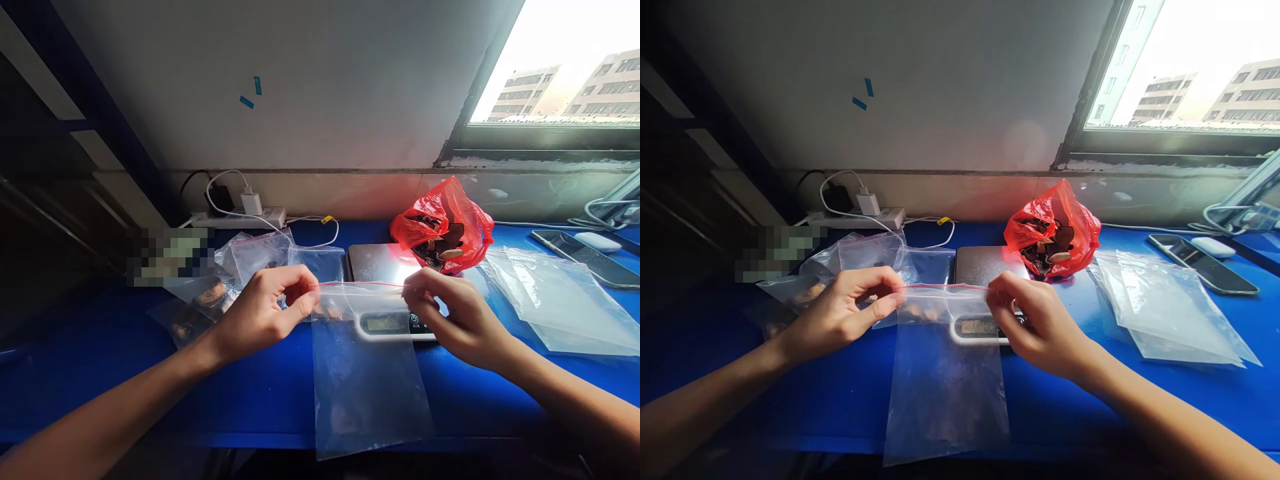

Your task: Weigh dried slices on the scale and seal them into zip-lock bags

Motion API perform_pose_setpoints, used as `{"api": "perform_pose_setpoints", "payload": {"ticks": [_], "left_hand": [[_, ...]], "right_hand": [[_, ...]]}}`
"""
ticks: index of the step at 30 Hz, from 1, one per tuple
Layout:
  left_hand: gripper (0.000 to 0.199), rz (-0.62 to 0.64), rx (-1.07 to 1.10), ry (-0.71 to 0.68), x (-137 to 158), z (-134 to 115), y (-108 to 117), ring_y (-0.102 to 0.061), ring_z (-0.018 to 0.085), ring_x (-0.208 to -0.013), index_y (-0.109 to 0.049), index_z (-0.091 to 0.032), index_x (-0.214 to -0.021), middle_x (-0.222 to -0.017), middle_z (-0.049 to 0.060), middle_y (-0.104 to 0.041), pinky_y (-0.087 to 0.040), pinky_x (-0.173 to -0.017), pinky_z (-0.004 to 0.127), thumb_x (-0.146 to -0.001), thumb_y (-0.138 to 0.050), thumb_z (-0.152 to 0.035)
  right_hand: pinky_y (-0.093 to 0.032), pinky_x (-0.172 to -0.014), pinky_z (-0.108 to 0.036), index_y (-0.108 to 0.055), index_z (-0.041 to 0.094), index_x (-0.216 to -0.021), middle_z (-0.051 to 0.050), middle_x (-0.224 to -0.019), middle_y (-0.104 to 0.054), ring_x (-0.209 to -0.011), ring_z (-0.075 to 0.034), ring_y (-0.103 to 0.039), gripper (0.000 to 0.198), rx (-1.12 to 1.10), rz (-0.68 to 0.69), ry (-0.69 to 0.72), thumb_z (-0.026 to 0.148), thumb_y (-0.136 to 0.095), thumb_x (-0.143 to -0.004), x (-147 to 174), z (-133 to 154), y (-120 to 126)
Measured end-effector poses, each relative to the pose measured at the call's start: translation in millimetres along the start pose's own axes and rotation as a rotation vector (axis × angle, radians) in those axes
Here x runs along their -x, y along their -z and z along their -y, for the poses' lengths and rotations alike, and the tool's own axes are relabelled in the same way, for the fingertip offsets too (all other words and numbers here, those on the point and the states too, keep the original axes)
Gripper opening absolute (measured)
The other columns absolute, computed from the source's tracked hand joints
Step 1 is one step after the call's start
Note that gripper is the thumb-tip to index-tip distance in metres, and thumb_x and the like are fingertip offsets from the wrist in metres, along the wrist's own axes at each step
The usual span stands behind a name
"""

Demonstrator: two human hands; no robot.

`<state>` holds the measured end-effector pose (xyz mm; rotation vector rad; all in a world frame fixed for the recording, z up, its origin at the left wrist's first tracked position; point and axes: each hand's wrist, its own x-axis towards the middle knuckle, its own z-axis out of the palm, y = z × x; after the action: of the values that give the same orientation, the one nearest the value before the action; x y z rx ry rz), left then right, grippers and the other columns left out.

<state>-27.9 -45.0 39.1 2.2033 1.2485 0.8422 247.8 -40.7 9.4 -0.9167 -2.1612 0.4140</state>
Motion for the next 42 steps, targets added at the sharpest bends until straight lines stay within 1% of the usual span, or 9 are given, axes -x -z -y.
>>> {"api": "perform_pose_setpoints", "payload": {"ticks": [4, 7, 10, 14, 23, 29, 33, 37, 42], "left_hand": [[0.015, -0.103, -0.087, -0.099, 0.9, -3.6, -4.2, -0.055, 0.012, -0.064, -0.063, -0.017, -0.073, -0.070, -0.001, -0.062, -0.042, -0.057, 0.024, -0.086, -0.054, -0.018], [0.014, -0.148, -0.152, -0.217, 4.6, -7.7, -15.5, -0.058, 0.013, -0.069, -0.063, -0.017, -0.077, -0.074, 0.000, -0.064, -0.044, -0.065, 0.025, -0.087, -0.055, -0.014], [0.013, -0.139, -0.216, -0.346, 8.3, -9.2, -31.0, -0.058, 0.013, -0.071, -0.063, -0.017, -0.080, -0.074, 0.000, -0.064, -0.045, -0.068, 0.026, -0.089, -0.056, -0.011], [0.014, -0.081, -0.240, -0.455, 10.7, -6.8, -46.1, -0.056, 0.013, -0.067, -0.061, -0.016, -0.080, -0.073, 0.001, -0.062, -0.045, -0.063, 0.026, -0.091, -0.054, -0.012], [0.014, -0.074, -0.215, -0.451, 13.6, -6.3, -50.2, -0.055, 0.013, -0.067, -0.059, -0.016, -0.082, -0.073, 0.001, -0.059, -0.044, -0.062, 0.025, -0.093, -0.053, -0.011], [0.021, -0.076, -0.356, -0.559, 14.1, -10.1, -49.7, -0.050, 0.014, -0.060, -0.055, -0.016, -0.072, -0.065, 0.001, -0.055, -0.040, -0.057, 0.028, -0.091, -0.050, -0.009], [0.021, -0.077, -0.389, -0.585, 13.2, -10.8, -43.8, -0.052, 0.015, -0.061, -0.058, -0.016, -0.073, -0.066, 0.002, -0.058, -0.041, -0.058, 0.030, -0.089, -0.048, -0.007], [0.016, -0.138, -0.330, -0.544, 12.3, -11.0, -32.6, -0.057, 0.015, -0.066, -0.061, -0.017, -0.081, -0.071, 0.002, -0.065, -0.046, -0.063, 0.029, -0.089, -0.050, -0.008], [0.015, -0.160, -0.243, -0.415, 9.7, -13.4, -19.7, -0.058, 0.013, -0.062, -0.060, -0.021, -0.080, -0.070, -0.001, -0.065, -0.046, -0.060, 0.027, -0.086, -0.052, -0.010]], "right_hand": [[-0.042, -0.059, -0.026, -0.052, 0.019, -0.092, -0.002, -0.076, -0.060, -0.065, -0.013, -0.053, 0.003, 0.199, -0.121, 0.074, 0.017, -0.050, -0.090, -3.0, -1.4, -6.0], [-0.047, -0.075, -0.038, -0.054, 0.015, -0.112, -0.013, -0.099, -0.064, -0.090, -0.024, -0.058, 0.025, 0.447, -0.210, 0.182, 0.025, -0.057, -0.089, -4.9, 10.5, -14.8], [-0.045, -0.085, -0.044, -0.059, 0.014, -0.113, -0.013, -0.105, -0.065, -0.104, -0.029, -0.055, 0.026, 0.503, -0.120, 0.321, 0.023, -0.059, -0.088, -3.0, 28.0, -25.2], [-0.043, -0.084, -0.040, -0.065, 0.014, -0.094, -0.009, -0.089, -0.066, -0.099, -0.025, -0.058, 0.011, 0.425, -0.026, 0.380, 0.012, -0.055, -0.090, 0.8, 34.8, -33.6], [-0.039, -0.078, -0.037, -0.064, 0.014, -0.082, -0.007, -0.081, -0.064, -0.085, -0.020, -0.056, 0.014, 0.430, 0.029, 0.349, 0.012, -0.053, -0.089, 1.8, 26.9, -34.5], [-0.035, -0.071, -0.035, -0.062, 0.015, -0.075, -0.005, -0.077, -0.063, -0.076, -0.018, -0.053, 0.018, 0.408, 0.039, 0.371, 0.011, -0.051, -0.088, 2.4, 28.0, -38.8], [-0.035, -0.068, -0.033, -0.061, 0.015, -0.076, -0.003, -0.071, -0.061, -0.070, -0.016, -0.051, 0.015, 0.362, -0.008, 0.314, 0.012, -0.053, -0.088, -1.2, 29.4, -37.2], [-0.037, -0.068, -0.032, -0.060, 0.016, -0.077, -0.004, -0.074, -0.064, -0.070, -0.015, -0.054, 0.014, 0.352, -0.082, 0.293, 0.013, -0.054, -0.089, -5.1, 28.8, -28.9], [-0.040, -0.071, -0.033, -0.058, 0.018, -0.081, -0.004, -0.078, -0.065, -0.072, -0.015, -0.055, 0.010, 0.337, -0.095, 0.265, 0.014, -0.055, -0.089, -7.2, 23.0, -14.3]]}}
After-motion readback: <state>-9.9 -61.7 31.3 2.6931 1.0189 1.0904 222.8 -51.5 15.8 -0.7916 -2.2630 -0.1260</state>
